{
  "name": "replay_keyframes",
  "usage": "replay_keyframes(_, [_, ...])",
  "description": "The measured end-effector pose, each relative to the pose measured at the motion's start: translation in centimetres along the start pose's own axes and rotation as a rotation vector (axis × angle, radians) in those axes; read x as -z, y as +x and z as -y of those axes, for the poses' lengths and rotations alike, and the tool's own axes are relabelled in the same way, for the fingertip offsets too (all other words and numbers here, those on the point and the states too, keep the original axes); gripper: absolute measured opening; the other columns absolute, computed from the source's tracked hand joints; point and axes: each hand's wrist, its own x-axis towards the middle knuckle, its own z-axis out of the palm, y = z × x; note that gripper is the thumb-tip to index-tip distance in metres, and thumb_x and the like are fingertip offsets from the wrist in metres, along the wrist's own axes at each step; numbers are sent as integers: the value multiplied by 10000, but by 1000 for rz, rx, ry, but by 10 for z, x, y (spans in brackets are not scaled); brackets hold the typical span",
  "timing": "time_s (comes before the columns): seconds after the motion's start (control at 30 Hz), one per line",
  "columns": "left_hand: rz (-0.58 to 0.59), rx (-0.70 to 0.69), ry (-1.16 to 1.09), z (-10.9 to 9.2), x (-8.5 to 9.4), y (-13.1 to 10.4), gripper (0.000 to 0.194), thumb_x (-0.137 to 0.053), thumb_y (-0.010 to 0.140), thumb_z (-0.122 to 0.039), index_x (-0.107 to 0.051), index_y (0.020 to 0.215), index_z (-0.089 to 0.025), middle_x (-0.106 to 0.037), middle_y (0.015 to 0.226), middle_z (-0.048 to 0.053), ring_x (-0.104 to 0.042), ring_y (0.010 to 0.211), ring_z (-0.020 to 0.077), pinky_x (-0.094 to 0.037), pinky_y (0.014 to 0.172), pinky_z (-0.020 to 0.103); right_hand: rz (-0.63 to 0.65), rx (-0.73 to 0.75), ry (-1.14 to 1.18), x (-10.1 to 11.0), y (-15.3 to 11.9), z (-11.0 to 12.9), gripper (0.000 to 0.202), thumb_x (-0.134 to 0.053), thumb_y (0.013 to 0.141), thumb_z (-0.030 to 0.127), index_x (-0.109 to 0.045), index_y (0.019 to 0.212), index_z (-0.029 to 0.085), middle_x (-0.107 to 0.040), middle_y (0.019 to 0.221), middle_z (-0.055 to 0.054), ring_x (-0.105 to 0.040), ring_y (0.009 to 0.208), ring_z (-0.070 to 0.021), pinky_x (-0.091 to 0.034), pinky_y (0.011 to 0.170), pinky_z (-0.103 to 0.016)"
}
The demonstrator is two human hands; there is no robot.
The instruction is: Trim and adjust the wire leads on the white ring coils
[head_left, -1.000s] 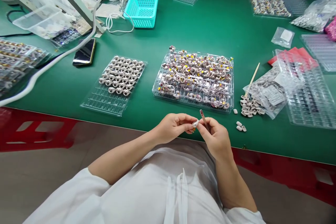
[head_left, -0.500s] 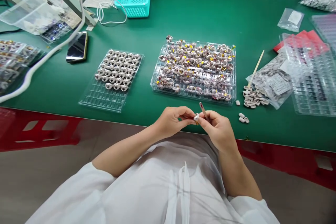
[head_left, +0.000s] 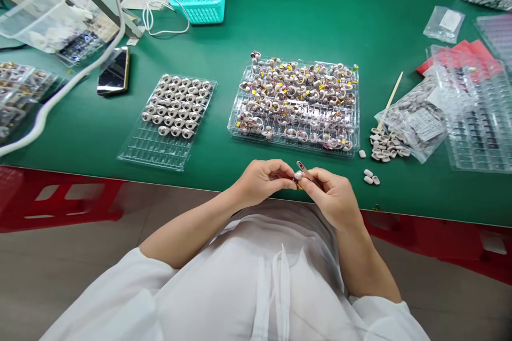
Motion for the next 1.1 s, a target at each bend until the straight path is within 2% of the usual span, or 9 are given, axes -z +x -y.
replay_keyframes(0.17, [-13, 89, -186, 0, 1, 1, 191, -828, 685, -191, -703, 818, -136, -761, 742, 28, -720, 704, 156, -583, 699, 268, -74, 179, -43, -5, -4, 0, 160, -603, 925, 268, -735, 860, 205, -655, 782, -26, -559, 664, -134, -416, 563, -254])
replay_keyframes(0.33, [-1, 146, -310, -7, 3, 1, 251, -874, 642, -205, -702, 796, -108, -752, 700, 27, -703, 645, 131, -601, 669, 256, -90, 369, -64, -8, -8, -10, 161, -619, 895, 150, -743, 972, 222, -692, 883, -34, -528, 583, -90, -423, 511, -231])
replay_keyframes(0.6, [9, 159, -381, -6, 2, 0, 305, -910, 605, -226, -721, 812, -106, -766, 725, 35, -715, 661, 143, -616, 706, 284, -125, 443, -61, -13, -9, -15, 186, -632, 877, 84, -711, 967, 227, -690, 892, -23, -568, 607, -84, -440, 493, -198])
replay_keyframes(0.77, [65, 229, -407, -10, 4, -3, 356, -897, 659, -263, -719, 918, -96, -781, 796, 70, -733, 694, 162, -615, 713, 294, -144, 642, -230, -10, -9, -21, 287, -622, 865, 33, -657, 1074, 225, -692, 917, -49, -654, 795, -148, -544, 662, -249])
replay_keyframes(0.83, [75, 281, -433, -11, 5, -4, 375, -890, 681, -279, -697, 945, -96, -781, 792, 81, -734, 672, 161, -611, 689, 287, -137, 732, -311, -7, -8, -24, 309, -619, 863, 25, -639, 1106, 216, -694, 922, -63, -656, 811, -161, -554, 704, -275])
replay_keyframes(1.0, [119, 394, -553, -11, 6, 1, 416, -919, 643, -274, -709, 948, -84, -763, 767, 80, -735, 692, 163, -611, 697, 274, -117, 847, -485, -2, -4, -29, 347, -605, 860, 34, -611, 1167, 194, -696, 898, -77, -627, 729, -166, -530, 644, -281])
replay_keyframes(1.1, [179, 440, -538, -11, 9, 4, 391, -906, 660, -264, -744, 962, -77, -759, 795, 79, -724, 697, 143, -606, 725, 260, -95, 908, -572, 1, -2, -29, 357, -594, 872, 56, -589, 1206, 180, -709, 906, -85, -610, 707, -170, -519, 633, -291])
